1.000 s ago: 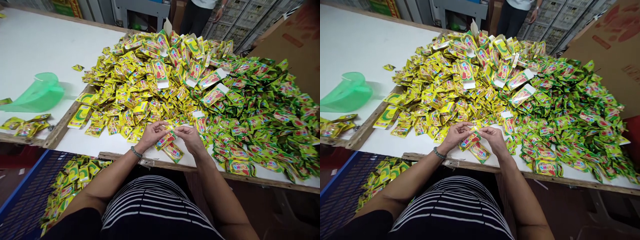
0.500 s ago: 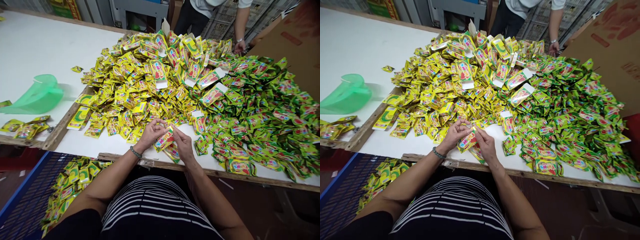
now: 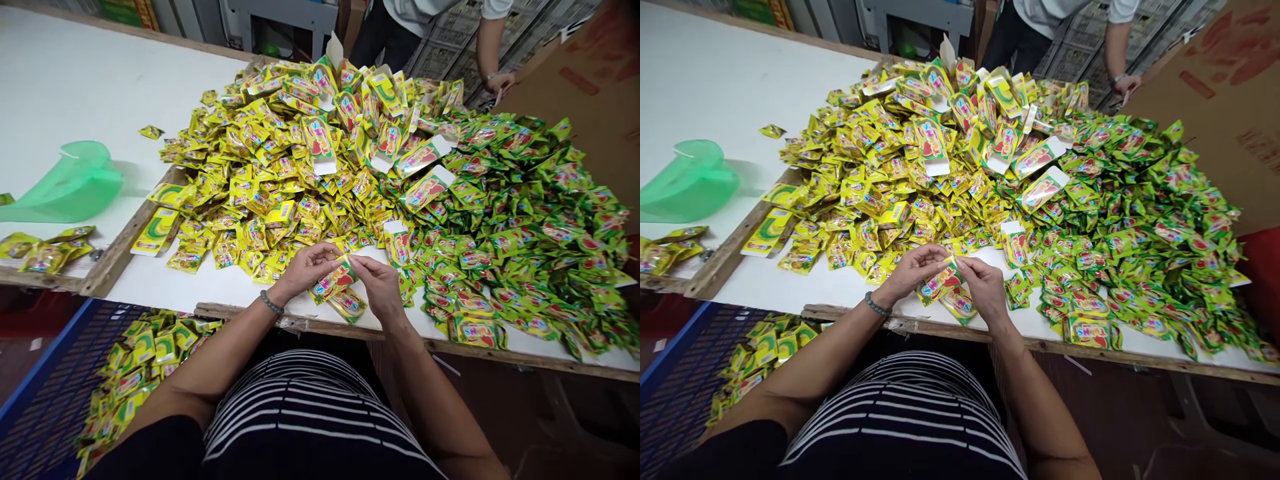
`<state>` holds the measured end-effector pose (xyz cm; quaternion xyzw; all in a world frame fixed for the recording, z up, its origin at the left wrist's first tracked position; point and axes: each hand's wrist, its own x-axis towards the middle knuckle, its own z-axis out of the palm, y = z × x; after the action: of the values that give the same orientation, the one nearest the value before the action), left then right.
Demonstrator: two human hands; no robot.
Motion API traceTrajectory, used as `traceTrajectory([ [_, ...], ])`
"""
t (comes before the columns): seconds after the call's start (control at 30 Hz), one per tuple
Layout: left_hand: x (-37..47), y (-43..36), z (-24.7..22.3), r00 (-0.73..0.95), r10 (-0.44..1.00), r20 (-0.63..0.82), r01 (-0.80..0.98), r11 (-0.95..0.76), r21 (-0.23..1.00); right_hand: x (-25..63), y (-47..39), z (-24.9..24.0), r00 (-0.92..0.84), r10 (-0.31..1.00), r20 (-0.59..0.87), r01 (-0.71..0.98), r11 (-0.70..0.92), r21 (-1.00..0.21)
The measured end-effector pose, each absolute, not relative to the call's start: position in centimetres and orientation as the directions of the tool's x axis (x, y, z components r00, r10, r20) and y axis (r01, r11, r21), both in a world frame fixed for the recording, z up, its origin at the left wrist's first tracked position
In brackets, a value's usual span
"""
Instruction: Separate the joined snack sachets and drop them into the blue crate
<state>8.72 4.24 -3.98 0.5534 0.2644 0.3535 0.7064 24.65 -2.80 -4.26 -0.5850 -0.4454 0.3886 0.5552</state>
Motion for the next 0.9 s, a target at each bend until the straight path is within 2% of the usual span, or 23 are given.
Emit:
traceTrajectory([
  [0.13,8.6,4.2,-3.7,0.673,0.739,0.036,-0.206,0.141,0.968,25.4,-2.5,-3.9,0.230,0.973,0.020,0.171,-0.021,-0.985],
  [0.23,8.6,4.2,-3.6,0.705,0.709,0.035,-0.202,0.153,0.967,25.6,-2.5,-3.7,0.206,0.978,0.001,0.156,-0.032,-0.987],
  [0.33,8.8,4.2,-3.7,0.676,0.737,0.008,-0.202,0.175,0.964,25.6,-2.7,-3.4,0.224,0.975,0.003,0.122,-0.025,-0.992],
  [0.47,8.9,4.3,-3.9,0.657,0.754,0.010,-0.213,0.173,0.962,25.9,-2.7,-3.0,0.179,0.982,0.053,0.186,0.019,-0.982],
  [0.7,8.6,4.3,-4.1,0.690,0.724,-0.005,-0.197,0.194,0.961,26.7,-2.2,-2.9,0.095,0.994,-0.045,0.098,-0.054,-0.994],
  [0.9,8.6,4.3,-4.6,0.656,0.755,-0.029,-0.218,0.226,0.949,26.9,-2.2,-2.5,0.040,0.998,-0.049,0.164,-0.055,-0.985],
])
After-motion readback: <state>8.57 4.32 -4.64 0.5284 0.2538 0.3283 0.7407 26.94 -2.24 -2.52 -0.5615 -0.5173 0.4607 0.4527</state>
